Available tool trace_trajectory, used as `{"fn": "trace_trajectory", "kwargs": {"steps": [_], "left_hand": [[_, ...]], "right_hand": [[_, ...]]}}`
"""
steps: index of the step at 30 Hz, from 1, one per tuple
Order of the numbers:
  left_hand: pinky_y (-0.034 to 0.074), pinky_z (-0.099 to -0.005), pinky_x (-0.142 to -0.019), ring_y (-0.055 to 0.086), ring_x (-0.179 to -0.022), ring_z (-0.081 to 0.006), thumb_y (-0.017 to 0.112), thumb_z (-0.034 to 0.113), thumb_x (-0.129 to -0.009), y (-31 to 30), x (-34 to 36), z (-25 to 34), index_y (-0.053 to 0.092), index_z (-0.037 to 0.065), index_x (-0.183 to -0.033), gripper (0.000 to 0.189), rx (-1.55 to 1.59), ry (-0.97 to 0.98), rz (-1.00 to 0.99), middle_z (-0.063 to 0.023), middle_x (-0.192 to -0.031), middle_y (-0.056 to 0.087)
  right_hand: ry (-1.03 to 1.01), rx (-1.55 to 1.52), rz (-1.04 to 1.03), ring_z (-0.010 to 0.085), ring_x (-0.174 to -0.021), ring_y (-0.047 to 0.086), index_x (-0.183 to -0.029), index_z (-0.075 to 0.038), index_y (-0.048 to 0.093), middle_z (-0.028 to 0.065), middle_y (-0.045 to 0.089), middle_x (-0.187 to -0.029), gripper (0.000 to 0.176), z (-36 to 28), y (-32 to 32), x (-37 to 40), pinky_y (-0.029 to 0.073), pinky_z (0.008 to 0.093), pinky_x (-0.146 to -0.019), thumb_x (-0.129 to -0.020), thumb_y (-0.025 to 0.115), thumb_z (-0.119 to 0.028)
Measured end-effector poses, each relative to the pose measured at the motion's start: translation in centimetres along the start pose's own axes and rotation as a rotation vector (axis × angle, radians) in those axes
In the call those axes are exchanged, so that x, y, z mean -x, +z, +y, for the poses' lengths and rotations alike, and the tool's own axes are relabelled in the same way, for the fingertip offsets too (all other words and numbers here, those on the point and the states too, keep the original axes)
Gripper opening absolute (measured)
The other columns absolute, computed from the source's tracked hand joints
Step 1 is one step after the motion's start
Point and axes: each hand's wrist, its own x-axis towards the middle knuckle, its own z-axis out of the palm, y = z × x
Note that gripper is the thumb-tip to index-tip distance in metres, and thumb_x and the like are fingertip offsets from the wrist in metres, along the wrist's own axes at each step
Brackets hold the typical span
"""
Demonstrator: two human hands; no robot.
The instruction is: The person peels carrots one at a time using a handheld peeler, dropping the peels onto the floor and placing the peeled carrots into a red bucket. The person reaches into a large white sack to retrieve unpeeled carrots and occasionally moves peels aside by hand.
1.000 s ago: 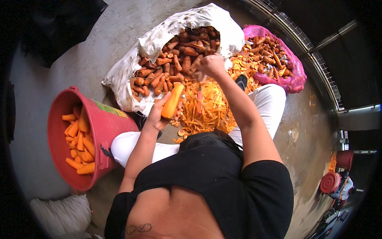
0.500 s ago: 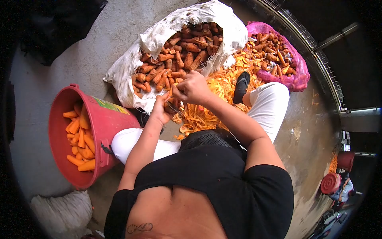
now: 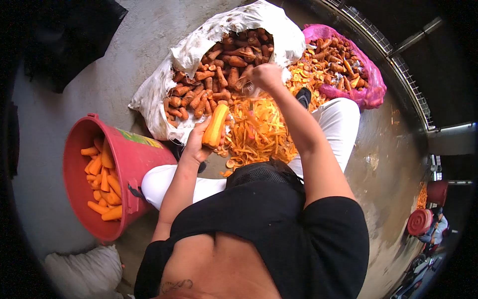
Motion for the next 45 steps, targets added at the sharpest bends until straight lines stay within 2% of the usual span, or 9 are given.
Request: {"fn": "trace_trajectory", "kwargs": {"steps": [5, 11, 18, 22, 24, 26, 33, 35, 45], "left_hand": [[0.048, -0.0271, -0.052, 0.06, -0.064, -0.0145, 0.034, 0.047, -0.097, -0.1, -0.9, 0.2, 0.053, 0.005, -0.119, 0.051, 0.124, -0.017, 0.063, -0.007, -0.084, 0.061], [0.051, -0.028, -0.058, 0.061, -0.07, -0.0164, 0.045, 0.041, -0.094, -0.5, -2.3, -0.6, 0.057, 0.008, -0.108, 0.038, 0.147, -0.044, 0.218, -0.005, -0.088, 0.063], [0.053, -0.0334, -0.065, 0.062, -0.077, -0.0179, 0.051, 0.036, -0.091, 0.0, -1.6, -0.4, 0.059, 0.01, -0.104, 0.03, 0.155, -0.049, 0.265, -0.004, -0.087, 0.064], [0.049, -0.0274, -0.05, 0.061, -0.065, -0.0158, 0.046, 0.04, -0.094, -0.1, -1.2, -0.4, 0.055, 0.007, -0.11, 0.038, 0.05, -0.07, 0.111, -0.0053, -0.079, 0.061], [0.041, -0.0225, -0.038, 0.057, -0.053, -0.0137, 0.04, 0.044, -0.096, 0.7, -0.7, -0.2, 0.051, 0.004, -0.116, 0.046, -0.006, -0.065, 0.03, -0.006, -0.073, 0.058], [0.043, -0.0229, -0.041, 0.059, -0.057, -0.0143, 0.039, 0.042, -0.096, 1.0, -0.4, 0.1, 0.05, 0.004, -0.118, 0.045, 0.005, -0.063, -0.053, -0.0065, -0.074, 0.058], [0.052, -0.0289, -0.057, 0.061, -0.069, -0.017, 0.037, 0.033, -0.096, 0.7, -1.6, 0.1, 0.049, 0.004, -0.119, 0.039, 0.086, 0.002, 0.123, -0.0128, -0.089, 0.064], [0.054, -0.0311, -0.066, 0.063, -0.073, -0.0174, 0.04, 0.032, -0.096, -0.3, -1.9, -0.2, 0.053, 0.005, -0.114, 0.035, 0.043, 0.031, 0.067, -0.0118, -0.095, 0.065], [0.054, -0.0292, -0.061, 0.064, -0.075, -0.0157, 0.046, 0.031, -0.094, 0.5, -1.2, -0.2, 0.056, 0.006, -0.109, 0.031, 0.015, 0.056, 0.284, -0.0057, -0.088, 0.064]], "right_hand": [[0.248, -0.375, -0.121, 0.0061, -0.029, 0.026, -0.057, -0.019, 0.065, -0.0038, 0.05, -0.044, 0.046, -0.8, -2.7, 2.1, 0.019, 0.0232, -0.028, -0.093, 0.045, -0.039], [-0.308, -0.52, 0.126, 0.0131, -0.042, 0.045, -0.049, -0.014, 0.063, 0.0001, 0.051, -0.044, 0.035, -9.6, -7.0, 6.5, 0.041, 0.034, -0.058, -0.082, 0.057, -0.027], [-0.411, -0.573, 0.164, 0.0191, -0.045, 0.047, -0.046, -0.011, 0.058, 0.004, 0.046, -0.043, 0.029, -10.7, -6.5, 5.9, 0.039, 0.0344, -0.052, -0.073, 0.063, -0.019], [-0.225, -0.465, 0.158, 0.0087, -0.037, 0.044, -0.059, -0.019, 0.071, -0.0024, 0.054, -0.044, 0.036, -8.6, -5.0, 4.3, 0.047, 0.0287, -0.056, -0.087, 0.054, -0.033], [0.149, -0.304, -0.325, 0.0058, -0.036, 0.043, -0.056, -0.019, 0.067, -0.0001, 0.056, -0.046, 0.047, -5.3, -4.7, 1.7, 0.051, 0.0287, -0.059, -0.093, 0.046, -0.038], [0.007, -0.09, 0.008, 0.016, -0.04, 0.053, -0.051, -0.011, 0.059, 0.0047, 0.057, -0.048, 0.05, -0.6, -1.6, 1.3, 0.051, 0.0339, -0.058, -0.09, 0.043, -0.038], [0.363, -0.418, -0.298, 0.0157, -0.038, 0.049, -0.059, -0.015, 0.071, 0.0057, 0.053, -0.043, 0.04, -4.5, -5.9, 3.2, 0.044, 0.0319, -0.049, -0.088, 0.05, -0.034], [-0.171, -0.488, 0.112, 0.0159, -0.039, 0.046, -0.054, -0.015, 0.068, 0.0026, 0.053, -0.043, 0.037, -7.1, -6.3, 5.1, 0.041, 0.0303, -0.052, -0.085, 0.056, -0.031], [-0.478, -0.454, 0.198, 0.0184, -0.045, 0.05, -0.042, -0.013, 0.053, 0.0017, 0.052, -0.044, 0.035, -11.2, -7.7, 5.9, 0.039, 0.0335, -0.053, -0.075, 0.063, -0.022]]}}
